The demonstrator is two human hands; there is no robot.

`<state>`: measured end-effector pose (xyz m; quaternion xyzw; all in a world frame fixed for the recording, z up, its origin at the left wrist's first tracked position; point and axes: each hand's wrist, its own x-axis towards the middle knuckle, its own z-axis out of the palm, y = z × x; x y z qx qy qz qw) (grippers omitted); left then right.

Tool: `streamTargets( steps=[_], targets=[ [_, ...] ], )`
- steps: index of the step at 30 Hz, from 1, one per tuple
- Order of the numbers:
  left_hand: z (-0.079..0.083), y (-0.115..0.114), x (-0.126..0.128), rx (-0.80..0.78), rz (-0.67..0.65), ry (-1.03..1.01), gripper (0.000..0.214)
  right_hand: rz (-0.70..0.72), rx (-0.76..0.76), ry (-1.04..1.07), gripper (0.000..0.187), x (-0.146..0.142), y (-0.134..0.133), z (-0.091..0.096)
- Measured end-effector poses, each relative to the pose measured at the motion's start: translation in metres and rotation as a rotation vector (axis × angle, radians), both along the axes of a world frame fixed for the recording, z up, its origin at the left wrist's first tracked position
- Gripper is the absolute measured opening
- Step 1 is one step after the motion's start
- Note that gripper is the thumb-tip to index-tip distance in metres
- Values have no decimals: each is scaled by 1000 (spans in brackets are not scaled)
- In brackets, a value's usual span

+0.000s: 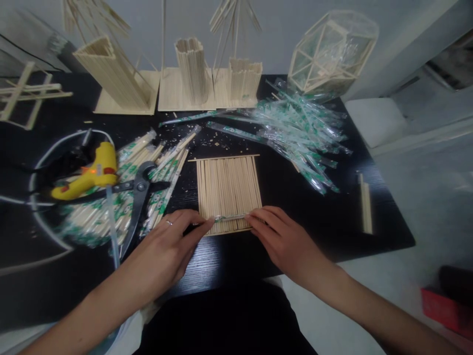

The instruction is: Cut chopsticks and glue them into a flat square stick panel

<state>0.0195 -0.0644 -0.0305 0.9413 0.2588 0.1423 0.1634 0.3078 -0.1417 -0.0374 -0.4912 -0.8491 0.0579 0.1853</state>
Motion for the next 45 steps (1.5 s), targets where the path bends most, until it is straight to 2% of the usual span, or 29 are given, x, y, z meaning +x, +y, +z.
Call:
streamTargets(
  steps=[20,31,36,45],
  targets=[
    [0,-1,2,34,6,8,45,-13,13,51,33,-4,4,5],
    [-2,0,0,14,6,3,39,-68,20,96,26,-2,5,3],
    [-3,0,0,-5,2,1,41,-64,-33,172,24,3,5,-2],
    [-3,3,-3,-51,-17,40,44,-64,-60,126,28,6,2,-8]
  ],
)
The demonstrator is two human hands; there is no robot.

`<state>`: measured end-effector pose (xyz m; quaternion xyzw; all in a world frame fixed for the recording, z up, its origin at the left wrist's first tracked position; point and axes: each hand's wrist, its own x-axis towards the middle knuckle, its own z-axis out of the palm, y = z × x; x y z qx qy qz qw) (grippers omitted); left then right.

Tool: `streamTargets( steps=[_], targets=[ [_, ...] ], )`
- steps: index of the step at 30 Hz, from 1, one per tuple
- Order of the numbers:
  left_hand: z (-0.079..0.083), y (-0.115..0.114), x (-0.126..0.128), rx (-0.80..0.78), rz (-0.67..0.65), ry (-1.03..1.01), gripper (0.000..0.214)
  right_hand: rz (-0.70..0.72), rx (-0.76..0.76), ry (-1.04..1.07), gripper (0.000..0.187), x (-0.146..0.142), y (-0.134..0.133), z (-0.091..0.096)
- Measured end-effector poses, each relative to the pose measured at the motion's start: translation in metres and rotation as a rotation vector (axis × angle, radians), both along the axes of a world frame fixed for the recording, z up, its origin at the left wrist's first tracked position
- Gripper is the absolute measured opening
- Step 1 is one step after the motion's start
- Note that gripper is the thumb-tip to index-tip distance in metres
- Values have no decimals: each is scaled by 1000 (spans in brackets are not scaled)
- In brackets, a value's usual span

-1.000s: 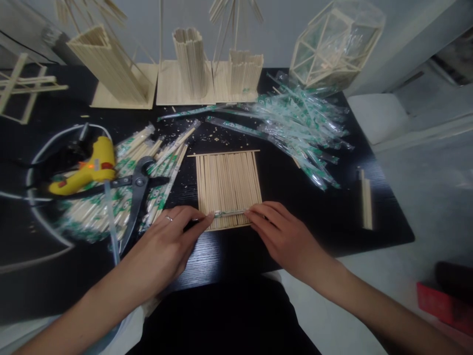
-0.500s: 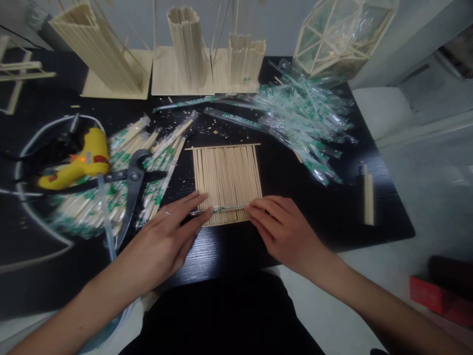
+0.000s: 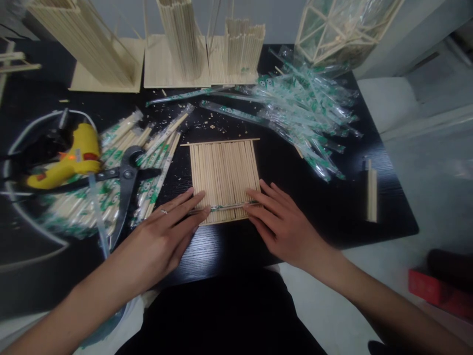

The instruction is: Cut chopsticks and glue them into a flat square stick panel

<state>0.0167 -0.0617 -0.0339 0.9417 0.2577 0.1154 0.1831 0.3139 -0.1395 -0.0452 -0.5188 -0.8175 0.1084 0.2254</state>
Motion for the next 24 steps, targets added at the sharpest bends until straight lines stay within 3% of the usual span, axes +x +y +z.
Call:
streamTargets(
  steps=[24],
  targets=[
    [4,4,1,45,-36,10,44,16,36,4,27,2,1,0]
  ],
)
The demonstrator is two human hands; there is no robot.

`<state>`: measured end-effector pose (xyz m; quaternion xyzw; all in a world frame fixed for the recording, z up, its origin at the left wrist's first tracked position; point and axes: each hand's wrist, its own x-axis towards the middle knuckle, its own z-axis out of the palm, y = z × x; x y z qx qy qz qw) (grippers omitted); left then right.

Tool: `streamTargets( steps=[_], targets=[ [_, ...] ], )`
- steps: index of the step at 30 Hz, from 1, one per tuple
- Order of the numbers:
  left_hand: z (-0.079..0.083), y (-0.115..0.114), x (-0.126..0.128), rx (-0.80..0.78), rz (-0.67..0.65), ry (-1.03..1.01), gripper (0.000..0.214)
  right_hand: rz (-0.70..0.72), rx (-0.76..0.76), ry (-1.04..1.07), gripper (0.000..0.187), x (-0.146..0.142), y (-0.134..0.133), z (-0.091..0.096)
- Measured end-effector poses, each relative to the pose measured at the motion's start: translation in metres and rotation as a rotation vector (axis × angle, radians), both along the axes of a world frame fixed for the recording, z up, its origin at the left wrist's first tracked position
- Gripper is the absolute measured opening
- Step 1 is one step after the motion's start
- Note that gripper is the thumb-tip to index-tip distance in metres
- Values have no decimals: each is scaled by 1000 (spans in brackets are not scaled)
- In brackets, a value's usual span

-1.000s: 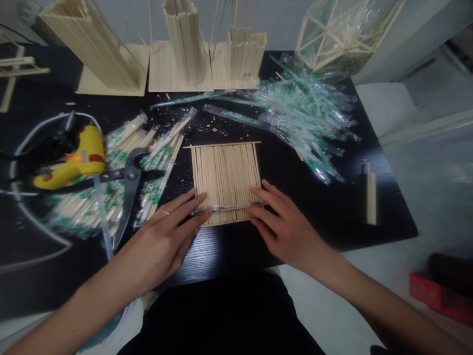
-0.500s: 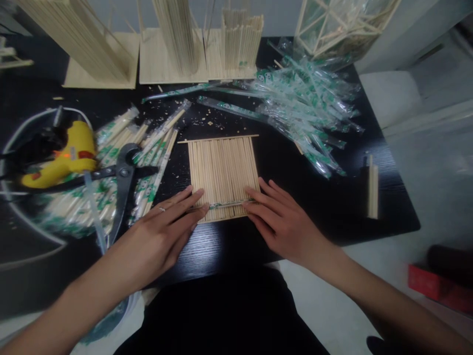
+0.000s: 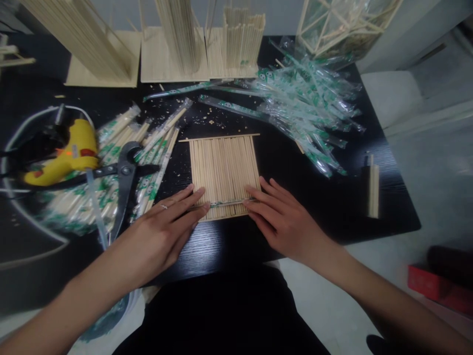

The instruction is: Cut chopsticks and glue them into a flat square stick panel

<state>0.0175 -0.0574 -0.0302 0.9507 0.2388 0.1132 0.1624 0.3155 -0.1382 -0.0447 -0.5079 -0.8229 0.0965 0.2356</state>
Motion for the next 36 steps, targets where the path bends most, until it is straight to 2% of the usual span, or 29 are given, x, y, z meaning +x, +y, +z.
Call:
streamTargets(
  steps=[8,13,25,36],
  targets=[
    [-1,0,0,-7,0,-17,45,-13,-4,-50,27,-2,1,6],
    [-1,0,-2,-6,-2,-8,47,-80,71,-137,24,-6,0,8],
    [-2,0,-2,1,1,-9,42,-7,16,-82,30,-10,-2,11],
    [-3,1,-3,1,4,-4,40,-28,36,-125,31,-14,-4,12]
  ],
)
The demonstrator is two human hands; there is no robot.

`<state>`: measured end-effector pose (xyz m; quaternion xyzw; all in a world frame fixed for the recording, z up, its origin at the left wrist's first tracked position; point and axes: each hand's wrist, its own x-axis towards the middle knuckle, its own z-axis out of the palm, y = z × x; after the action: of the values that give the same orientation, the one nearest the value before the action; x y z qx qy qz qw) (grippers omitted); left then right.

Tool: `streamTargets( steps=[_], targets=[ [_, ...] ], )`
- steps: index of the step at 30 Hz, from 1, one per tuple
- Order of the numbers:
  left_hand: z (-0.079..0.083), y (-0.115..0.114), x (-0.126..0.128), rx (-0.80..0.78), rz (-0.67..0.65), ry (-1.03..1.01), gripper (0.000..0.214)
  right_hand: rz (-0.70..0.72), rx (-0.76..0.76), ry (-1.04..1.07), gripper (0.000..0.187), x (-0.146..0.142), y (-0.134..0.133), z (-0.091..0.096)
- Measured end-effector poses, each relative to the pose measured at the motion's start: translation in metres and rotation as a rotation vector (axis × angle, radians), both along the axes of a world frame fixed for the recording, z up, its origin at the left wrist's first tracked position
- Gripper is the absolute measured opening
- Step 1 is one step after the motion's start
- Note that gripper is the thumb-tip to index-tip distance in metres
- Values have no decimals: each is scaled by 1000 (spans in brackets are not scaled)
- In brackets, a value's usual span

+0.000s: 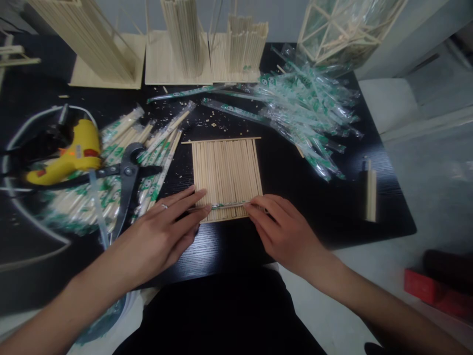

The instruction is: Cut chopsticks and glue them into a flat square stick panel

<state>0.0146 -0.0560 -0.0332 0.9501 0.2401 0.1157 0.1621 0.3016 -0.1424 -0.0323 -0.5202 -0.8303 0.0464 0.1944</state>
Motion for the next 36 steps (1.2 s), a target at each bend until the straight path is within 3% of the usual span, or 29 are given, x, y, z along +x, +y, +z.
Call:
streamTargets(
  steps=[11,17,36],
  targets=[
    [12,3,3,14,4,39,37,-2,52,-80,33,-5,-4,0],
    [11,3,5,5,18,24,35,-11,60,-80,27,-6,-2,0],
    [13,5,6,-7,42,-27,33,-55,105,-171,35,-14,-9,-3]
  ],
)
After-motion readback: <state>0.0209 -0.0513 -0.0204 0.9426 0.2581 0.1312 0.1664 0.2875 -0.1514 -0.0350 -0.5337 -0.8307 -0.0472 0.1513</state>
